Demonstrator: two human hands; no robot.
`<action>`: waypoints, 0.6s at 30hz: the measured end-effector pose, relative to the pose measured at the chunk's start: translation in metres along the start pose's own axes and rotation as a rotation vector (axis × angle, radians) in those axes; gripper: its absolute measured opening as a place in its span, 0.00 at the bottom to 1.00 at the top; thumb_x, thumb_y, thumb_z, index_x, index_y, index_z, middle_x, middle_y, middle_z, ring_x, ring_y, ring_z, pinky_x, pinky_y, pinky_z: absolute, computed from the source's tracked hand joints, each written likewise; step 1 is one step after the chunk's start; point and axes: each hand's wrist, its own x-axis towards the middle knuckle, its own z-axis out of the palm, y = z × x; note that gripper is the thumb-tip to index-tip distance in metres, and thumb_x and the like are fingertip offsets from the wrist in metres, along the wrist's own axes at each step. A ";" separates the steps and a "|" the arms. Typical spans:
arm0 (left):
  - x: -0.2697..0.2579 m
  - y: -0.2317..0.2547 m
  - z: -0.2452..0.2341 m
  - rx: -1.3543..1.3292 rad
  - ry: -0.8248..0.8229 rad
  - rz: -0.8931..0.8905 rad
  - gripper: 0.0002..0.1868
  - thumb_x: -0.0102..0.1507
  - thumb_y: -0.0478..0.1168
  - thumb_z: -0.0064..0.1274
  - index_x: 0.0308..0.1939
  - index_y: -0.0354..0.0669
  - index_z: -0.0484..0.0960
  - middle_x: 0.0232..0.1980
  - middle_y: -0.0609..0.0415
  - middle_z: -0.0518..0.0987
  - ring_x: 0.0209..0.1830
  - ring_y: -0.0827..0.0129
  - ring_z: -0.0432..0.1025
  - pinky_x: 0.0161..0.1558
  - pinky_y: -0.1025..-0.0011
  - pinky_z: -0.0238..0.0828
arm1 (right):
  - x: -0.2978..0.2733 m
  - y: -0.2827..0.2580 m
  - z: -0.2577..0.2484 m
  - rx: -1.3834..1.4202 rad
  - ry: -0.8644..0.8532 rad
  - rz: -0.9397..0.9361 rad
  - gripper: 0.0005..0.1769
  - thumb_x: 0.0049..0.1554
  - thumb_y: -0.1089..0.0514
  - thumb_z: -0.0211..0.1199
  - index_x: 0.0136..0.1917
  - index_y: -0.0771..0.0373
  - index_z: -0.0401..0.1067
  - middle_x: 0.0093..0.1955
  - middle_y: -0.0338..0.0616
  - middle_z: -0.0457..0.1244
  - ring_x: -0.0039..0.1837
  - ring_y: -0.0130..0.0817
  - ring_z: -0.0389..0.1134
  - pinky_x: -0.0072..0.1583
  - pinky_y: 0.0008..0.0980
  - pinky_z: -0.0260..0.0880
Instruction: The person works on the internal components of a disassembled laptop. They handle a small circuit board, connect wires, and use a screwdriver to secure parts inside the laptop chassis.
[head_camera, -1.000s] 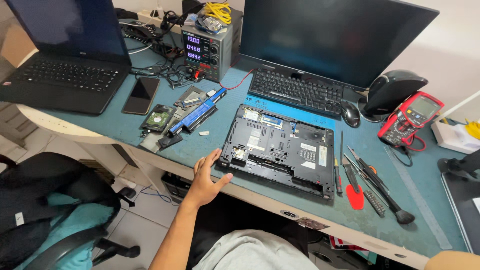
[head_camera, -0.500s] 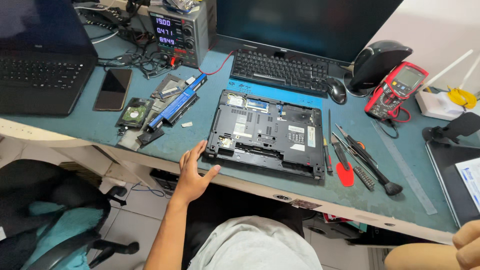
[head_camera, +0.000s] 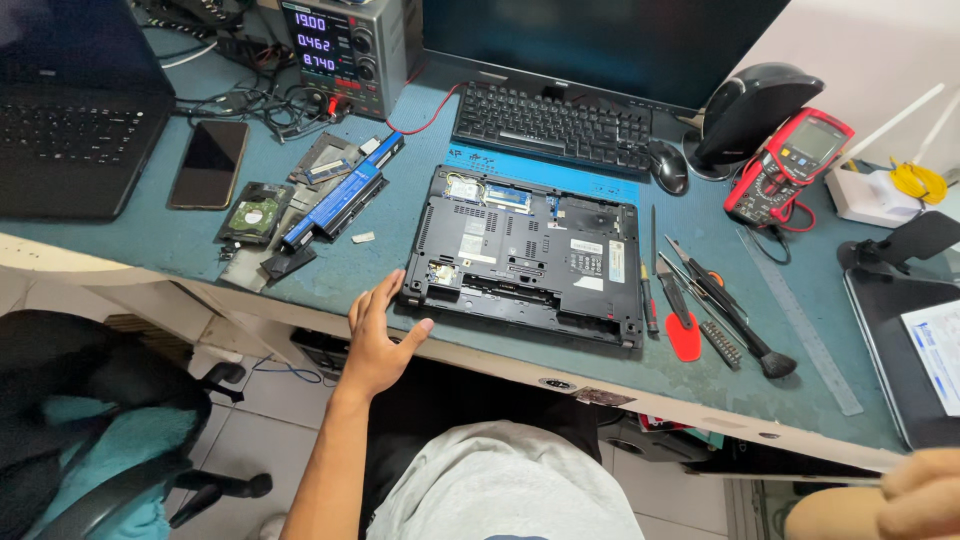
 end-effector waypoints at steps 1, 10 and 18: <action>0.000 -0.001 0.001 -0.002 -0.002 0.001 0.40 0.56 0.54 0.52 0.68 0.44 0.58 0.68 0.53 0.66 0.69 0.64 0.54 0.69 0.60 0.35 | 0.046 -0.042 0.027 -0.001 0.001 0.002 0.17 0.43 0.54 0.69 0.30 0.72 0.88 0.27 0.43 0.85 0.27 0.22 0.87 0.34 0.17 0.90; 0.000 -0.009 0.004 0.033 0.032 0.036 0.37 0.57 0.53 0.51 0.68 0.48 0.61 0.64 0.54 0.68 0.65 0.65 0.58 0.68 0.61 0.39 | 0.185 -0.069 0.189 -0.103 0.713 -0.437 0.15 0.52 0.59 0.62 0.53 0.64 0.72 0.42 0.44 0.65 0.43 0.30 0.64 0.48 0.25 0.64; -0.001 -0.012 0.008 0.055 0.049 0.065 0.38 0.57 0.54 0.51 0.68 0.46 0.60 0.65 0.54 0.68 0.66 0.65 0.58 0.70 0.57 0.35 | 0.206 0.005 0.225 -0.354 1.185 -0.305 0.12 0.50 0.62 0.69 0.48 0.65 0.74 0.43 0.45 0.64 0.39 0.31 0.61 0.44 0.28 0.64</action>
